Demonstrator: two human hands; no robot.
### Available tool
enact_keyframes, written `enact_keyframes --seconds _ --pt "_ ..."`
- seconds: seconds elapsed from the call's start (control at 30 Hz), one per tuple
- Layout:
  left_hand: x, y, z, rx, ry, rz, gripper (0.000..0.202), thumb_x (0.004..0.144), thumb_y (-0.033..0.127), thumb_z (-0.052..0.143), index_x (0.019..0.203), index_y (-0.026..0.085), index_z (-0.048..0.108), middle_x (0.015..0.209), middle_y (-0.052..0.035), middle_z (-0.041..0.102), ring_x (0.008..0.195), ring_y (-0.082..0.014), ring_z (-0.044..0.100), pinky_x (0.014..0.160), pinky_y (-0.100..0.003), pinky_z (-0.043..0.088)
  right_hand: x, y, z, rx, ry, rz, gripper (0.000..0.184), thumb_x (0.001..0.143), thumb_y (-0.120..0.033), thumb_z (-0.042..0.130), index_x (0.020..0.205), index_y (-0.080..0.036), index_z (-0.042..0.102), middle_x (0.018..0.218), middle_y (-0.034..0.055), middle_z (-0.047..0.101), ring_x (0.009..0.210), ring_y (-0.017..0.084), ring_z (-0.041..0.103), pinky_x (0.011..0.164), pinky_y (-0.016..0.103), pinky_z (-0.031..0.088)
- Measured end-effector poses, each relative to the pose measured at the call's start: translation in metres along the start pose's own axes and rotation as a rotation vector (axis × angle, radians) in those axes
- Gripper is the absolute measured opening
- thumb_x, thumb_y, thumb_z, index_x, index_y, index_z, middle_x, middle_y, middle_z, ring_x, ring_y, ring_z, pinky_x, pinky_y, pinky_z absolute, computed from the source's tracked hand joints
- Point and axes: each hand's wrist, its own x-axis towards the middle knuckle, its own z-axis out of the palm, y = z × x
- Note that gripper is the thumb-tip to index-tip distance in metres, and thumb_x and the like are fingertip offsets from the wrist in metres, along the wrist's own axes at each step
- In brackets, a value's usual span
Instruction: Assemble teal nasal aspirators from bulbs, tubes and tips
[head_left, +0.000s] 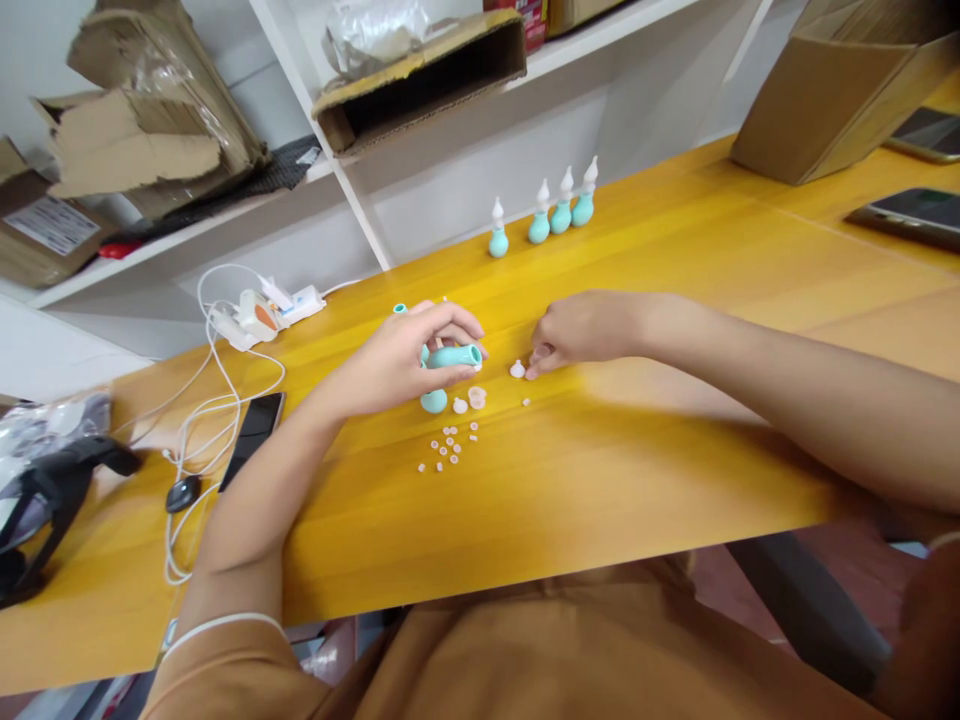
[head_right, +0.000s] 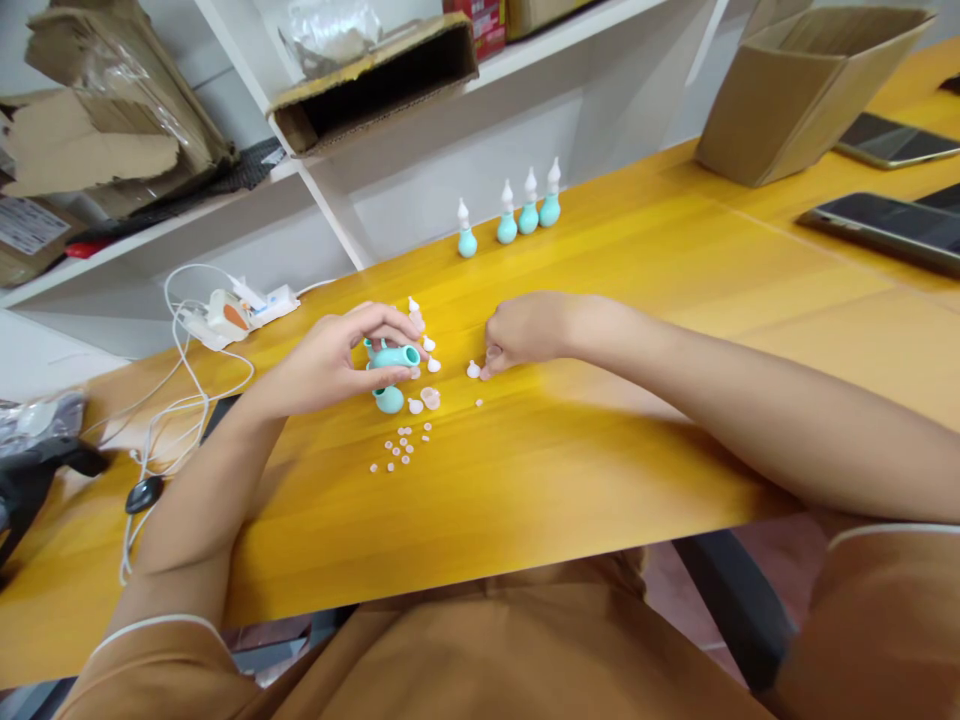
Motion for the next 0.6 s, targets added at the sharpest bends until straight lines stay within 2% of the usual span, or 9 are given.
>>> enact_keyframes --seconds 0.1,0.2,0.27,0.33,0.4,0.47,0.53,0.6 --pt "0.001 -0.002 0.004 -0.010 0.033 0.006 0.031 0.095 0.029 0.080 0.123 0.021 0.069 0.125 -0.0079 0.079 0.110 -0.0202 0.076 0.098 -0.036 0.057 -0.007 -0.002 -0.007 -0.081 -0.021 0.059 0.050 0.099 -0.065 0.071 0.107 -0.017 0.085 0.103 0.0144 0.079 0.084 0.024 0.066 0.072 0.032 0.035" --pt "0.003 -0.006 0.013 -0.030 0.107 0.021 0.038 0.093 0.026 0.083 0.127 0.021 0.065 0.121 -0.0063 0.079 0.103 -0.0176 0.075 0.093 -0.033 0.058 -0.017 -0.002 -0.014 -0.140 0.055 0.065 0.054 0.094 -0.068 0.077 0.088 -0.014 0.072 0.083 0.0106 0.070 0.066 0.017 0.052 0.066 0.032 0.029" --pt "0.004 -0.008 0.020 -0.037 0.183 0.044 0.045 0.092 0.026 0.085 0.130 0.021 0.061 0.121 -0.0059 0.078 0.098 -0.0159 0.074 0.089 -0.031 0.059 -0.021 -0.003 -0.015 -0.009 0.159 -0.077 0.055 0.096 -0.070 0.074 0.083 -0.018 0.062 0.074 0.0037 0.062 0.061 0.013 0.044 0.065 0.031 0.027" --pt "0.006 -0.010 0.029 -0.035 0.252 0.077 0.051 0.092 0.029 0.086 0.133 0.022 0.058 0.124 -0.0066 0.075 0.095 -0.0149 0.072 0.086 -0.030 0.060 -0.023 -0.007 -0.012 0.204 0.250 -0.262 0.059 0.102 -0.075 0.062 0.083 -0.019 0.055 0.071 -0.0003 0.057 0.061 0.011 0.041 0.064 0.030 0.026" --pt "0.007 -0.011 0.036 -0.025 0.290 0.120 0.052 0.094 0.036 0.086 0.134 0.022 0.056 0.128 -0.0080 0.071 0.094 -0.0149 0.072 0.086 -0.031 0.061 -0.022 -0.014 -0.006 0.356 0.344 -0.428 0.062 0.106 -0.077 0.052 0.083 -0.019 0.054 0.069 -0.0019 0.055 0.061 0.010 0.041 0.064 0.029 0.026" --pt "0.008 -0.009 0.040 -0.001 0.298 0.167 0.051 0.097 0.044 0.083 0.135 0.022 0.056 0.130 -0.0092 0.068 0.094 -0.0156 0.071 0.087 -0.032 0.062 -0.021 -0.021 0.000 0.388 0.459 -0.544 0.058 0.109 -0.070 0.051 0.084 -0.019 0.057 0.067 -0.0027 0.053 0.060 0.010 0.041 0.064 0.029 0.025" --pt "0.007 -0.006 0.042 0.049 0.286 0.207 0.054 0.098 0.051 0.080 0.137 0.023 0.055 0.132 -0.0108 0.066 0.100 -0.0188 0.071 0.090 -0.036 0.062 -0.023 -0.025 0.001 0.337 0.533 -0.576 0.053 0.111 -0.061 0.053 0.081 -0.018 0.059 0.063 -0.0034 0.051 0.058 0.009 0.038 0.063 0.029 0.024" --pt "0.006 -0.002 0.040 0.115 0.262 0.231 0.062 0.096 0.056 0.081 0.142 0.023 0.054 0.137 -0.0132 0.066 0.113 -0.0249 0.070 0.098 -0.042 0.061 -0.030 -0.023 -0.004 0.266 0.526 -0.507 0.056 0.112 -0.058 0.052 0.075 -0.018 0.057 0.058 -0.0035 0.047 0.054 0.009 0.035 0.062 0.030 0.024"
